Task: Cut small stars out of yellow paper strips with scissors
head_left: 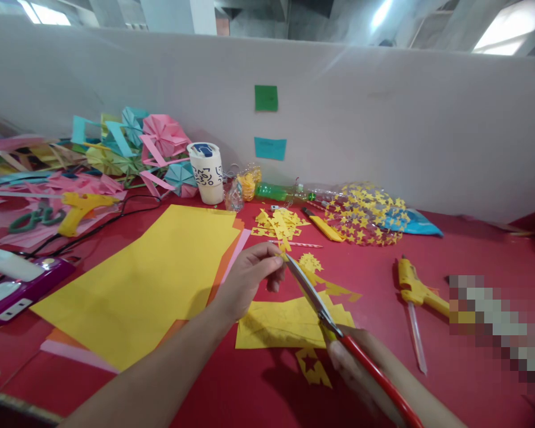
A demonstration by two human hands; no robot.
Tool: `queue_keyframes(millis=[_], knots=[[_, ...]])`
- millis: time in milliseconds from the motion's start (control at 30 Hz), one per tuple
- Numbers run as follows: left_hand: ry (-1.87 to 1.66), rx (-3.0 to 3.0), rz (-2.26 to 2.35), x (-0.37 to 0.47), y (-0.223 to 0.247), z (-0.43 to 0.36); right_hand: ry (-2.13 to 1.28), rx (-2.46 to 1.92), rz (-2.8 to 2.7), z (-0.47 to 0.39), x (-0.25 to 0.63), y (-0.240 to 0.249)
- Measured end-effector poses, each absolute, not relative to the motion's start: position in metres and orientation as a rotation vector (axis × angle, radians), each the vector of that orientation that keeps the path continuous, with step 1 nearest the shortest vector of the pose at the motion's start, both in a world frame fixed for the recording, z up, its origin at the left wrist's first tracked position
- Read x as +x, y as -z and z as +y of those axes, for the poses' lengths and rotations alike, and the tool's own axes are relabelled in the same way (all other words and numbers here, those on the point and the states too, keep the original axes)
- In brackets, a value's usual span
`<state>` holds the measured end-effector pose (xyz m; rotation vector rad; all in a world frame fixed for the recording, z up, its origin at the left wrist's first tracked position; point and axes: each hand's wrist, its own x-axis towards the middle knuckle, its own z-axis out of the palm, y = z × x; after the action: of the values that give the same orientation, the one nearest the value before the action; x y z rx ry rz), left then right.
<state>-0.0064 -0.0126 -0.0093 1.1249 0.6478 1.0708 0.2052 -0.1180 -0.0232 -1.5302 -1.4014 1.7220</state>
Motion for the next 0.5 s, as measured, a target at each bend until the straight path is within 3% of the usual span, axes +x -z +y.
queue_keyframes(millis=[500], knots=[[-0.972, 1.175, 0.69, -0.017, 0.004, -0.006, -1.668, -1.493, -1.383, -0.12, 0.216, 0.008]])
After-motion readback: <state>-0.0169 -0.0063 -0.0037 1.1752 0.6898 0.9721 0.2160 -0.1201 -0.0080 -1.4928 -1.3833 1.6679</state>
